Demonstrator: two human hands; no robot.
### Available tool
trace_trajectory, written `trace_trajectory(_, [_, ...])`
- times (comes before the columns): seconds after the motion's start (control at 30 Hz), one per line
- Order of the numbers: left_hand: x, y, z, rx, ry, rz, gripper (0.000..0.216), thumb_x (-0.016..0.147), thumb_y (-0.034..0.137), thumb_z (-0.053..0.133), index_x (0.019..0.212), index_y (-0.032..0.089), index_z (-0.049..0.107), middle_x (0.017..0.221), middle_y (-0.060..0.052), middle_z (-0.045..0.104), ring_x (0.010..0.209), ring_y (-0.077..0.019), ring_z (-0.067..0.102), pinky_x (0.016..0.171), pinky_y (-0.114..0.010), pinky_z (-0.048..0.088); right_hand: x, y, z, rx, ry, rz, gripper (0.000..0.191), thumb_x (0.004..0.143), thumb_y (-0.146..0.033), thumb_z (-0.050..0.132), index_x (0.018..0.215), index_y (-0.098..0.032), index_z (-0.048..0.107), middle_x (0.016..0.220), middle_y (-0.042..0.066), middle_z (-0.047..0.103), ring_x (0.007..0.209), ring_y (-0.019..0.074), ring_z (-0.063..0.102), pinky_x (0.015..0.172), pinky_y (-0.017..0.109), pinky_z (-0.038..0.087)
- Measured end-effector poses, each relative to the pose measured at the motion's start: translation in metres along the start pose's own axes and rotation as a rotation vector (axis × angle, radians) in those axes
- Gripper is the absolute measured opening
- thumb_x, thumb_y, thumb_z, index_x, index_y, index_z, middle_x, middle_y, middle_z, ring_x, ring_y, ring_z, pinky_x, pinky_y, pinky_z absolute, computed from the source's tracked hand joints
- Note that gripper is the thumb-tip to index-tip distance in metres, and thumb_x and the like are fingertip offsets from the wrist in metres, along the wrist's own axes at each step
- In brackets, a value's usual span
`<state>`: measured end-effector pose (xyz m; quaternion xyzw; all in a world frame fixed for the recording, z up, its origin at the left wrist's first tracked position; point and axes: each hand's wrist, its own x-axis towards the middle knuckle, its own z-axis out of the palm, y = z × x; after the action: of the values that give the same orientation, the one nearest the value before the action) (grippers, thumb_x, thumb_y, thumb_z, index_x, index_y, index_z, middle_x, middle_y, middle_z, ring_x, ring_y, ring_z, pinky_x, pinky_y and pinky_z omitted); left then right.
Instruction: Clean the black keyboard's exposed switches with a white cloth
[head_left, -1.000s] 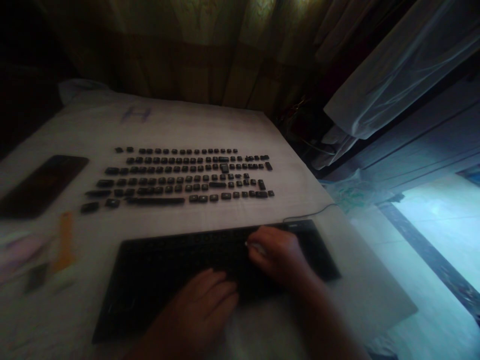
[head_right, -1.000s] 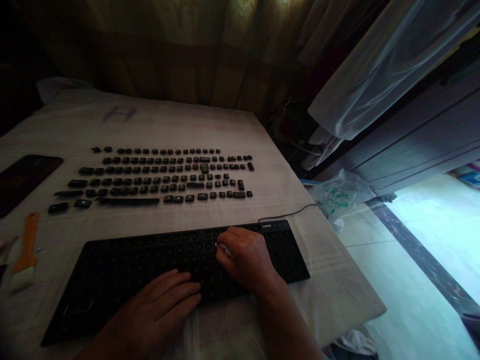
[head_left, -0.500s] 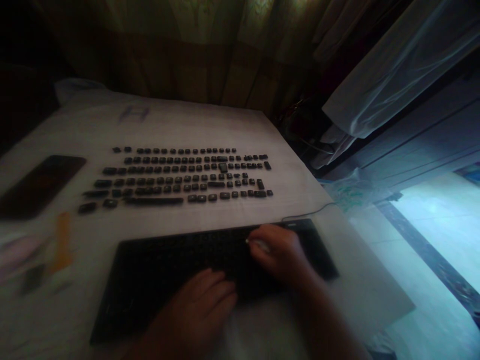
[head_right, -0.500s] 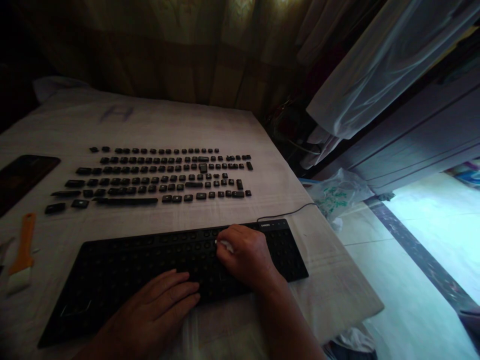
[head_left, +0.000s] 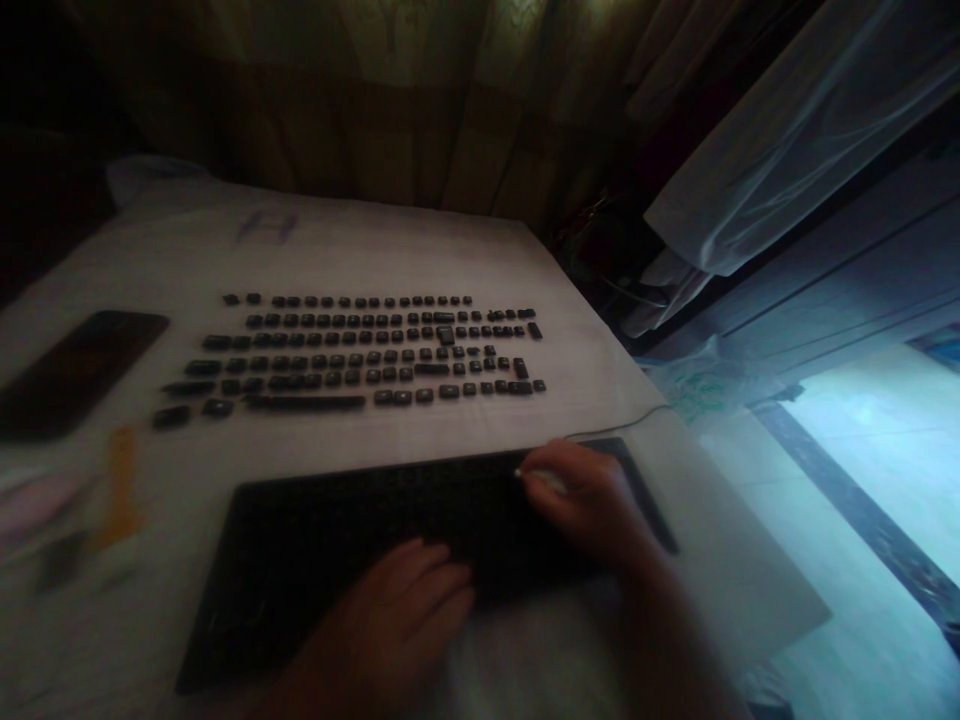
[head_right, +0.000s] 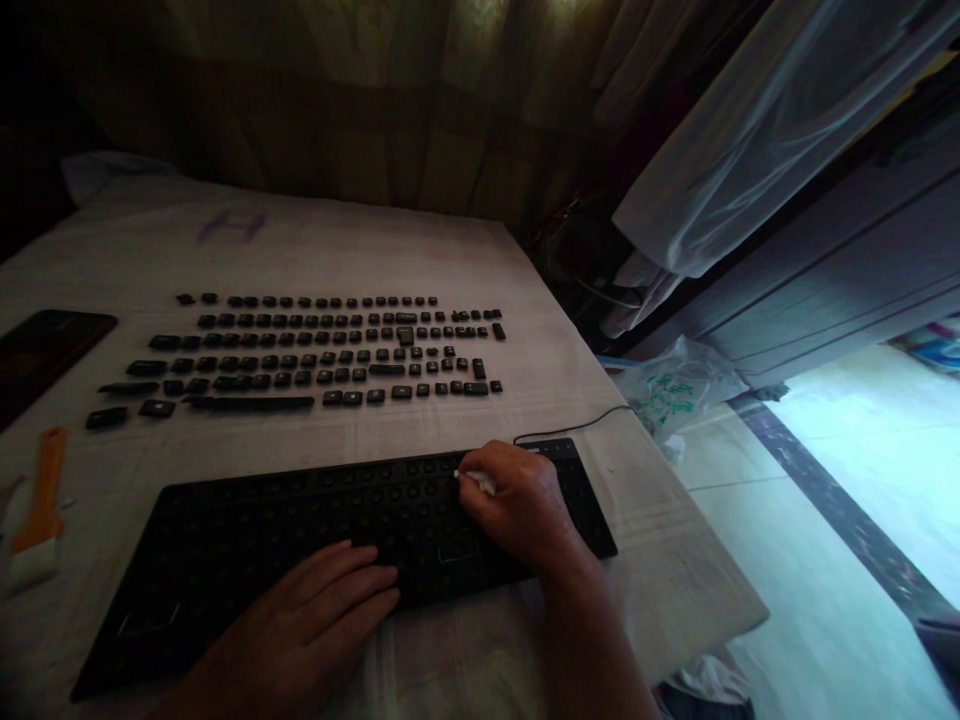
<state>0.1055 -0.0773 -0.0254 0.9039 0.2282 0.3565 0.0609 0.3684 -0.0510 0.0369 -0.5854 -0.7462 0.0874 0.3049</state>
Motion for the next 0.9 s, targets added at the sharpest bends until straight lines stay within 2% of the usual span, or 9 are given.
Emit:
trace_trajectory(0.27, [0.0009,-0.0011,-0.001,0.003,-0.002,0.006,0.039,0.103,0.015,0.032,0.111,0.024,0.069,0.114,0.005,0.074,0.118,-0.0129,0.059,0.111,-0.032,0.042,-0.0019,0.0033,-0.0046,0.002,-0.044,0.043,0.011,0.08,-0.014,0.059,0.078,-0.02,0.068,0.072,0.002,0.071,0.065,0.0164,0.068,0.063,0.027,0.051])
trace_trajectory(0.63, [-0.0038,-0.0025,0.0009,0.028,-0.031,0.026,0.033,0.1,0.016,0.038,0.114,0.025,0.067,0.113,0.002,0.074,0.117,-0.0146,0.061,0.106,-0.034,0.049,-0.0019,0.0013,-0.0025,-0.011,-0.108,0.031,0.012,0.08,-0.014,0.058,0.078,-0.021,0.067,0.073,0.002,0.072,0.066,0.0161,0.067,0.063,0.027,0.05])
trace_trajectory(0.8, [-0.0024,-0.0014,0.0022,0.025,0.019,0.015,0.035,0.103,0.018,0.035,0.11,0.024,0.069,0.112,0.003,0.074,0.118,-0.0126,0.06,0.112,-0.032,0.042,-0.0014,-0.0005,0.0,-0.056,-0.142,0.008,0.013,0.078,-0.011,0.06,0.078,-0.021,0.068,0.073,0.002,0.072,0.065,0.0156,0.066,0.062,0.025,0.049])
trace_trajectory(0.9, [-0.0025,-0.001,0.0018,0.025,-0.006,0.018,0.036,0.102,0.017,0.035,0.113,0.024,0.068,0.115,0.003,0.074,0.119,-0.0131,0.059,0.112,-0.033,0.042,-0.0015,-0.0011,0.0008,-0.072,-0.141,-0.001,0.014,0.077,-0.009,0.06,0.078,-0.021,0.068,0.073,0.002,0.071,0.065,0.0153,0.066,0.062,0.025,0.049])
